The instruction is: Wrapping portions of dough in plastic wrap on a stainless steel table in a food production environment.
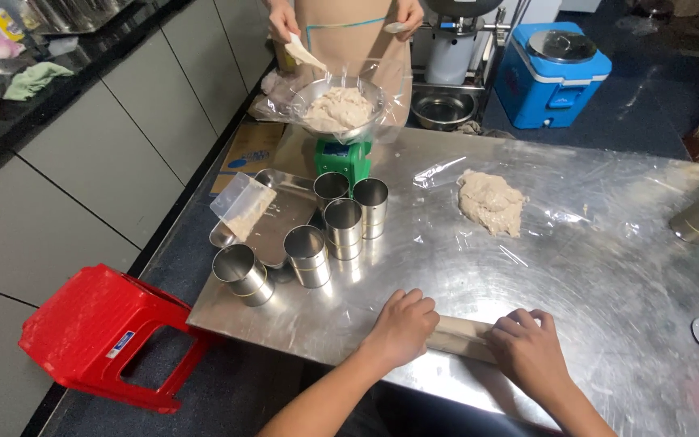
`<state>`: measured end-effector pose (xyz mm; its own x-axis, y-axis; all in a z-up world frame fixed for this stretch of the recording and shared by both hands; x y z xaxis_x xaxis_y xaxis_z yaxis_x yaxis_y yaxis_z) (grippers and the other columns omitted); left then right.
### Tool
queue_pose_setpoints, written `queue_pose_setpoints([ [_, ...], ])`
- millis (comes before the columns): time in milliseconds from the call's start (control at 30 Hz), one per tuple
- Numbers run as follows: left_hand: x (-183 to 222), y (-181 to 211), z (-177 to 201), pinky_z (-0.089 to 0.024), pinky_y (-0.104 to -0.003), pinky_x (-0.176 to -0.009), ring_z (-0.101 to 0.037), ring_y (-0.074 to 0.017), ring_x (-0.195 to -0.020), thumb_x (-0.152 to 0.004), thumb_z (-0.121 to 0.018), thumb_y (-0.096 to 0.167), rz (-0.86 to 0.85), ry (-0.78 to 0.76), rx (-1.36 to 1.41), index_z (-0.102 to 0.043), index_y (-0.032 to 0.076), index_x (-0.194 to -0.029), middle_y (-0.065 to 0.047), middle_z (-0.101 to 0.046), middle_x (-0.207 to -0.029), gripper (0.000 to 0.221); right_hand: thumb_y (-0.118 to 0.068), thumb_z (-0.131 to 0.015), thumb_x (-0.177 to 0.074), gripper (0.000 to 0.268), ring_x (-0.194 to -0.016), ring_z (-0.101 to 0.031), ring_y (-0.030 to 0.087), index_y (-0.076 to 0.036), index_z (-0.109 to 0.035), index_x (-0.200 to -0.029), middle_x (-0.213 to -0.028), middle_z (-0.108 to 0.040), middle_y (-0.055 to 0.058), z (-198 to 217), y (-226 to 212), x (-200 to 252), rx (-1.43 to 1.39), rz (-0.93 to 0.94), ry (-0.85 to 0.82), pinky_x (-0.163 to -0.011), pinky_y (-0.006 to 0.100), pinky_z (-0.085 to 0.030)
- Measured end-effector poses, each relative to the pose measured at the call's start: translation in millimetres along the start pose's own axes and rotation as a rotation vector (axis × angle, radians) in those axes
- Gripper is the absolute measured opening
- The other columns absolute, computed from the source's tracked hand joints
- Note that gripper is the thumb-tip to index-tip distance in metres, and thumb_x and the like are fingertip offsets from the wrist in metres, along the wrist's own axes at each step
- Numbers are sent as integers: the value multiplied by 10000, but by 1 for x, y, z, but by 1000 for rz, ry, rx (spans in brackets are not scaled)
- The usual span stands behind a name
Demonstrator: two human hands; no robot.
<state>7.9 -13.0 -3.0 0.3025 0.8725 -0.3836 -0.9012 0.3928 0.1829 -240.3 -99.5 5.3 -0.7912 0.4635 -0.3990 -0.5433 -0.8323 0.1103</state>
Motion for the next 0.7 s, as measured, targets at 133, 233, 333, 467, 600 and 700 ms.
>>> queue_pose_setpoints([
  [133, 5, -2, -5, -322, -382, -644, -474, -254, -777, -507, -659, -128, -18, 102, 2, -588, 94, -637, -17, -505, -741, 268, -203, -701, -825, 122, -809, -570, 241, -278, -662, -736, -722, -564, -92, 10, -4, 3, -11, 0, 38, -796, 470, -400],
  [233, 3, 7, 1, -317, -372, -664, -443, -260, -771, -470, -598, -136, 0, 137, 0, -548, 79, -620, -24, -472, -716, 267, -191, -672, -766, 103, -841, -585, 247, -286, -640, -743, -775, -617, -64, 1, 3, 10, 91, 0, -24, -783, 497, -413],
  [333, -7, 18, -3, -397, -433, -731, -544, -275, -782, -635, -696, -5, 88, 53, 50, -690, 67, -757, -78, -574, -745, 142, -261, -730, -766, 99, -1064, -619, 172, -266, -759, -861, -875, -731, -87, -12, -2, 16, 133, -177, -237, -1033, 492, -416],
  [467, -7, 23, 19, -403, -479, -809, -549, -303, -819, -648, -710, -47, 154, -103, 106, -725, 39, -842, -101, -590, -786, 213, -259, -715, -723, 121, -1049, -587, 115, -309, -719, -833, -848, -687, -146, 8, -18, 23, 49, -306, -335, -1090, 452, -387],
  [600, -23, 40, 40, -416, -519, -829, -577, -357, -909, -630, -767, -2, 122, -221, 132, -719, 22, -1037, -156, -640, -920, 410, -216, -727, -725, 101, -1047, -609, 151, -277, -715, -805, -816, -679, -114, 16, -12, 22, -28, -255, -304, -1048, 477, -393],
  [700, -28, 43, 33, -431, -515, -798, -600, -369, -948, -653, -776, 48, 105, -296, 102, -735, 23, -1128, -163, -675, -983, 477, -214, -715, -737, 133, -1053, -624, 159, -259, -747, -859, -839, -704, -91, 20, -16, 16, -42, -226, -320, -1031, 487, -401],
])
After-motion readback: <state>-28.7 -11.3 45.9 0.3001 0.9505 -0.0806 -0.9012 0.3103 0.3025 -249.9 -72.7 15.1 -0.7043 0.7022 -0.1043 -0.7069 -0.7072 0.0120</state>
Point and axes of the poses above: each hand's wrist, its own x-axis away from the middle knuckle, its own z-axis out of the back of the hand, y = z × x, the point moved 1 cm from there along -x, towards the middle knuckle
